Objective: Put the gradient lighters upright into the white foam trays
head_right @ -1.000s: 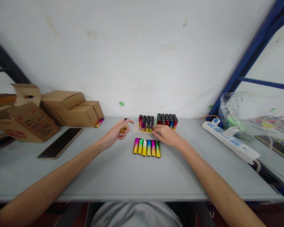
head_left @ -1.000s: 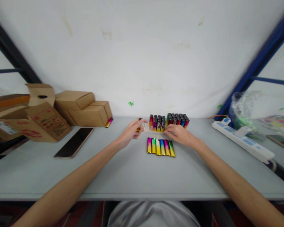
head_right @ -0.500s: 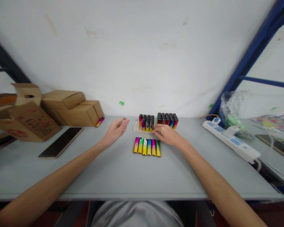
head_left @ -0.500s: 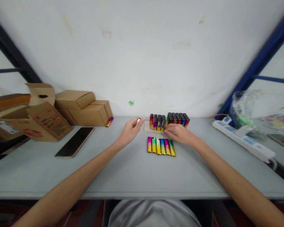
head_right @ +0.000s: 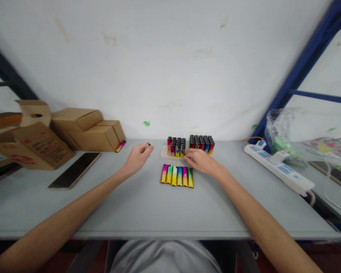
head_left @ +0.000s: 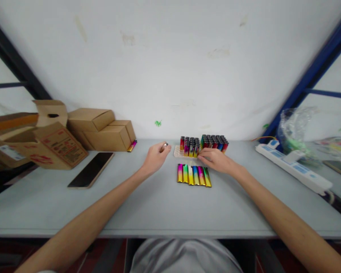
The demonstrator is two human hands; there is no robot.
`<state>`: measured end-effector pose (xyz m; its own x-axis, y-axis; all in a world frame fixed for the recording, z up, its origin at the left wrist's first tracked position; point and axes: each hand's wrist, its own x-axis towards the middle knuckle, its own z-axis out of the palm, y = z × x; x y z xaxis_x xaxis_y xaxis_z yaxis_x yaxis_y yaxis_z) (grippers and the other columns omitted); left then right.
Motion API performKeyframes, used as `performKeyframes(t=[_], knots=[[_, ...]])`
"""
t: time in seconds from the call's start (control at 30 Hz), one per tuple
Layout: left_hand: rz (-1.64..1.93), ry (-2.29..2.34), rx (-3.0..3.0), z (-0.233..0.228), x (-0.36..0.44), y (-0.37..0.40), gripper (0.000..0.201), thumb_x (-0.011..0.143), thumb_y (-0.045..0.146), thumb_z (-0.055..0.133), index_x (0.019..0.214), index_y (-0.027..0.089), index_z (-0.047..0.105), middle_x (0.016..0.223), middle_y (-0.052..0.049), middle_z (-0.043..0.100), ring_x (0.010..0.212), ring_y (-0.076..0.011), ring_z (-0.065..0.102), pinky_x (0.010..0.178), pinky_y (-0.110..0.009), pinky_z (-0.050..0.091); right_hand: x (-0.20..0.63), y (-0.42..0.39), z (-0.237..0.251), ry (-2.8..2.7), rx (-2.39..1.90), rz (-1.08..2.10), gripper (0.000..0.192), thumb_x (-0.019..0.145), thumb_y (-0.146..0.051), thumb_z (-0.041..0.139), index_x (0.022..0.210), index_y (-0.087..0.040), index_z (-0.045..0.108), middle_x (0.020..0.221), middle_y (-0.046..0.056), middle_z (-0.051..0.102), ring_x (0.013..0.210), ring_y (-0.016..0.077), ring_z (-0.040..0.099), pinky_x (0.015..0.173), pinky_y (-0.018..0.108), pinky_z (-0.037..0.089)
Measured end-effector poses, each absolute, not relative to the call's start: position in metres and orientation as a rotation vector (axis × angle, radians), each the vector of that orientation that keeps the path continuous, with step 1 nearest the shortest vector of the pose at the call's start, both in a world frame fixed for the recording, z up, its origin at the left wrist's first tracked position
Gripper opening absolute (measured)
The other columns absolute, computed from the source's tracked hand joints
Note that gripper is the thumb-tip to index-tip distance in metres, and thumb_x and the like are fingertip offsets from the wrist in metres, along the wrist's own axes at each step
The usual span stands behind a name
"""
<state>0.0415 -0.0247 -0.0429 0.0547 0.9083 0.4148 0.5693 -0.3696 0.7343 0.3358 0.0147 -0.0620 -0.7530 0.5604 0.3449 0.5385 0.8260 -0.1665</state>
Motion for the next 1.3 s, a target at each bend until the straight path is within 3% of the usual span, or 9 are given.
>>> performKeyframes(t=[0.13,0.3,0.47,0.6,0.8,0.97,1.13,1.3], knots=[[1.225,1.345,1.902,-0.05,0.042,-0.022,0.041,0.096,0.055,0.05,0.075,0.021,0.044,0.06,0.006,0.042,0.057,-0.0109,0.041,0.055,-0.025,0.03,0.336,0.015,-0.062,-2.622,-0.84,0.077,0.037,0.106,-0.03,0.043,0.099,-0.015,0.076,0.102,0.012,0.074,0.091,0.022,0.07,0.084,0.034,0.054],[1.185,1.119,1.778,-0.06,0.041,-0.01,0.037,0.098,0.057,0.05,0.091,0.021,0.049,0.069,0.004,0.055,0.056,-0.0095,0.047,0.053,-0.022,0.038,0.336,0.015,-0.062,-2.62,-0.85,0.098,0.035,0.106,-0.029,0.044,0.101,-0.016,0.076,0.102,0.011,0.073,0.092,0.022,0.07,0.084,0.034,0.053],[1.237,0.998,1.729,-0.052,0.047,0.014,0.044,0.083,0.059,0.07,0.09,0.017,0.064,0.092,-0.004,0.065,0.077,-0.0134,0.06,0.066,-0.025,0.054,0.335,0.015,-0.061,-2.608,-0.842,0.112,0.034,0.105,-0.029,0.045,0.099,-0.016,0.076,0.1,0.011,0.073,0.09,0.022,0.069,0.083,0.034,0.054],[1.282,0.957,1.636,-0.042,0.054,0.036,0.043,0.075,0.055,0.081,0.087,0.014,0.071,0.086,-0.006,0.07,0.079,-0.0165,0.064,0.075,-0.031,0.056,0.335,0.014,-0.06,-2.609,-0.839,0.12,0.035,0.105,-0.028,0.045,0.098,-0.015,0.076,0.1,0.011,0.073,0.091,0.0218,0.069,0.085,0.033,0.053],[1.282,0.97,1.681,-0.048,0.059,0.056,0.049,0.062,0.042,0.092,0.093,0.014,0.069,0.083,-0.007,0.075,0.08,-0.0201,0.071,0.079,-0.034,0.057,0.336,0.014,-0.061,-2.618,-0.844,0.102,0.036,0.106,-0.03,0.043,0.099,-0.015,0.075,0.1,0.011,0.073,0.091,0.0216,0.069,0.085,0.033,0.053],[1.288,1.019,1.805,-0.06,0.061,0.057,0.039,0.066,0.043,0.088,0.083,0.015,0.066,0.084,-0.008,0.075,0.08,-0.0198,0.071,0.078,-0.033,0.057,0.336,0.014,-0.062,-2.599,-0.83,0.133,0.034,0.106,-0.029,0.045,0.098,-0.015,0.076,0.099,0.012,0.073,0.091,0.022,0.069,0.086,0.034,0.053],[1.269,1.06,1.97,-0.066,0.059,0.055,0.031,0.072,0.041,0.083,0.083,0.015,0.069,0.086,-0.008,0.074,0.083,-0.0199,0.069,0.072,-0.029,0.055,0.336,0.014,-0.061,-2.594,-0.83,0.142,0.034,0.105,-0.028,0.045,0.098,-0.015,0.076,0.1,0.013,0.073,0.091,0.0234,0.069,0.086,0.036,0.054],[1.237,1.09,1.942,-0.071,0.061,0.057,0.033,0.071,0.041,0.083,0.086,0.016,0.067,0.084,-0.007,0.075,0.08,-0.0201,0.07,0.075,-0.032,0.056,0.335,0.014,-0.061,-2.593,-0.825,0.13,0.034,0.105,-0.028,0.046,0.097,-0.016,0.076,0.099,0.012,0.073,0.09,0.0232,0.069,0.085,0.035,0.054]])
